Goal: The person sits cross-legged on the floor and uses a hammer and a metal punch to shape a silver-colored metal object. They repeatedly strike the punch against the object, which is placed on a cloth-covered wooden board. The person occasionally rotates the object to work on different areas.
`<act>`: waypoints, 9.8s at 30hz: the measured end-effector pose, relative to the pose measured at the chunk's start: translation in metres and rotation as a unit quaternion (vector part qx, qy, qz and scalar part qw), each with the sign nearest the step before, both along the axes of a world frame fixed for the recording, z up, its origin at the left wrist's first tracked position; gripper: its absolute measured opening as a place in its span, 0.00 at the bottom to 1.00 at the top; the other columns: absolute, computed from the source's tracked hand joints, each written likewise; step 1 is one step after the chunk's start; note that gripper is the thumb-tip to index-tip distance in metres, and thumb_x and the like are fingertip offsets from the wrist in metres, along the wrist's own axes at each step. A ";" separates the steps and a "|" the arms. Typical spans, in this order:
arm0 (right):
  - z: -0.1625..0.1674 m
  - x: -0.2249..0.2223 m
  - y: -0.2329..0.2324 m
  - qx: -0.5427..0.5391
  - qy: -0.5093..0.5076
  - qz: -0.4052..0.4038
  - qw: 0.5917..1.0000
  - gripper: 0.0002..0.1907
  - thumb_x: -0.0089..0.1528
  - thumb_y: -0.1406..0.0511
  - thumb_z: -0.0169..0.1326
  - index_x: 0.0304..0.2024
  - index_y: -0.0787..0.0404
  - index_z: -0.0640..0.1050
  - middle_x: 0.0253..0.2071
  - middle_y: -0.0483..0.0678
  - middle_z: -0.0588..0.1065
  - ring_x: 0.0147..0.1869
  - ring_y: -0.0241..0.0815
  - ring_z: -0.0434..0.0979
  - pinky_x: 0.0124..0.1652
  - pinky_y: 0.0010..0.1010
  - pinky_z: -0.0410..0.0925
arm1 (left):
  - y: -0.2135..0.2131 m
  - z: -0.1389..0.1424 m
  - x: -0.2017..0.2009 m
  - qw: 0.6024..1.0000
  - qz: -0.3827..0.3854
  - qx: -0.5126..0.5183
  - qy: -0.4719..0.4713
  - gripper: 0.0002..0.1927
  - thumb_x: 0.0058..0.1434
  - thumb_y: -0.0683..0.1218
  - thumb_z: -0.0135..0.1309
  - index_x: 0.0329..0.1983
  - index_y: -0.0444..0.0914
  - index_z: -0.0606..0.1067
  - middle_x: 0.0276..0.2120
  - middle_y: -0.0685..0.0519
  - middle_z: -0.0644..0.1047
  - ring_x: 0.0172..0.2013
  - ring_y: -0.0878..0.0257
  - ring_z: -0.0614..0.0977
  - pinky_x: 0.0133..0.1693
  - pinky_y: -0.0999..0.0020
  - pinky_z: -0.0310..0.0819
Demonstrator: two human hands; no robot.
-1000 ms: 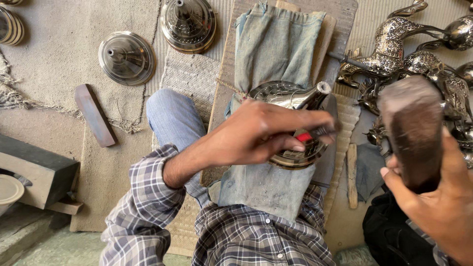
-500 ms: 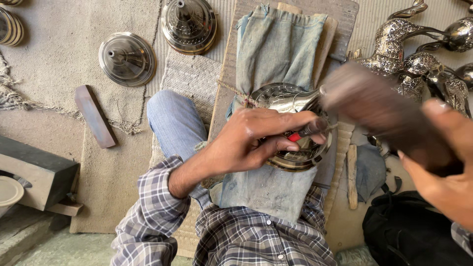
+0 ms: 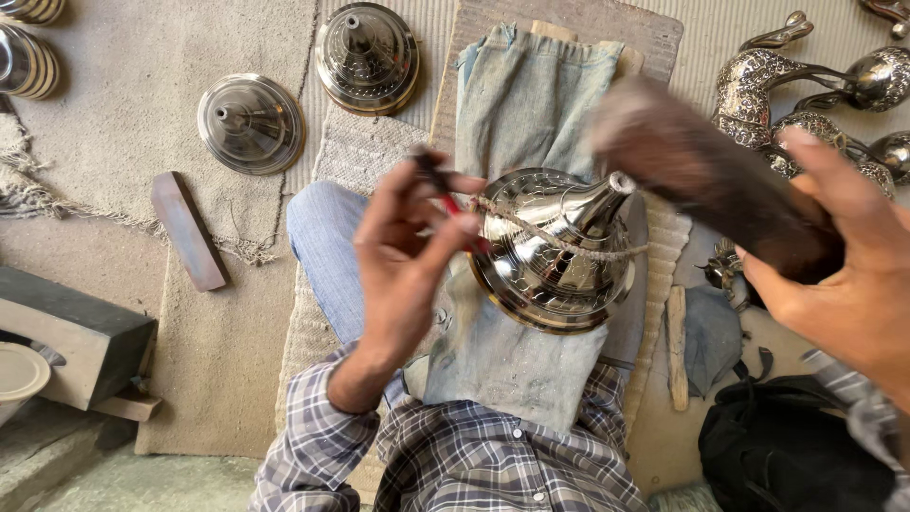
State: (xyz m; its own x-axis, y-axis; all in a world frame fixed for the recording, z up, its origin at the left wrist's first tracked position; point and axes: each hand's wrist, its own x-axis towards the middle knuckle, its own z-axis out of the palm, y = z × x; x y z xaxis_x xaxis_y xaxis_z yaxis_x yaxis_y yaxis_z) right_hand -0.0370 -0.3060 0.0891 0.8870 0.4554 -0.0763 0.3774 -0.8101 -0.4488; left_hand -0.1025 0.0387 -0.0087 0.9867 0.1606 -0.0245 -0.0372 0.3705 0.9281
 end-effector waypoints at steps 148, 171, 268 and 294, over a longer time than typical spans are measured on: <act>-0.158 0.012 0.102 0.130 -0.108 -0.143 0.975 0.07 0.65 0.75 0.50 0.40 0.69 0.80 0.40 0.56 0.77 0.48 0.54 0.74 0.52 0.47 0.63 | 0.168 -0.017 0.090 0.834 0.260 0.479 -0.084 0.09 0.75 0.46 0.64 0.51 0.35 0.84 0.36 0.51 0.85 0.33 0.69 0.85 0.34 0.71 0.85; -0.127 -0.127 0.010 0.485 0.043 -0.010 0.874 0.05 0.65 0.71 0.58 0.42 0.58 0.81 0.36 0.48 0.82 0.43 0.41 0.84 0.59 0.51 0.77 | -0.010 0.018 0.082 0.929 -0.208 0.304 -0.031 0.17 0.63 0.51 0.64 0.47 0.33 0.83 0.27 0.55 0.83 0.28 0.77 0.77 0.28 0.76 0.73; -0.110 -0.169 -0.012 0.656 0.168 -0.270 0.685 0.39 0.68 0.57 0.56 0.76 0.62 0.57 0.45 0.53 0.75 0.40 0.43 0.80 0.38 0.35 0.77 | -0.010 0.037 0.034 0.958 -0.191 0.175 -0.123 0.19 0.68 0.36 0.59 0.60 0.36 0.69 0.49 0.48 0.80 0.49 0.60 0.86 0.48 0.68 0.91; -0.045 -0.145 0.002 0.374 0.032 -0.230 0.898 0.22 0.58 0.78 0.60 0.51 0.69 0.65 0.29 0.50 0.77 0.35 0.42 0.81 0.55 0.32 0.67 | -0.029 0.043 0.066 0.827 -0.290 0.381 -0.293 0.30 0.65 0.42 0.62 0.68 0.47 0.67 0.56 0.60 0.81 0.53 0.61 0.87 0.54 0.63 0.87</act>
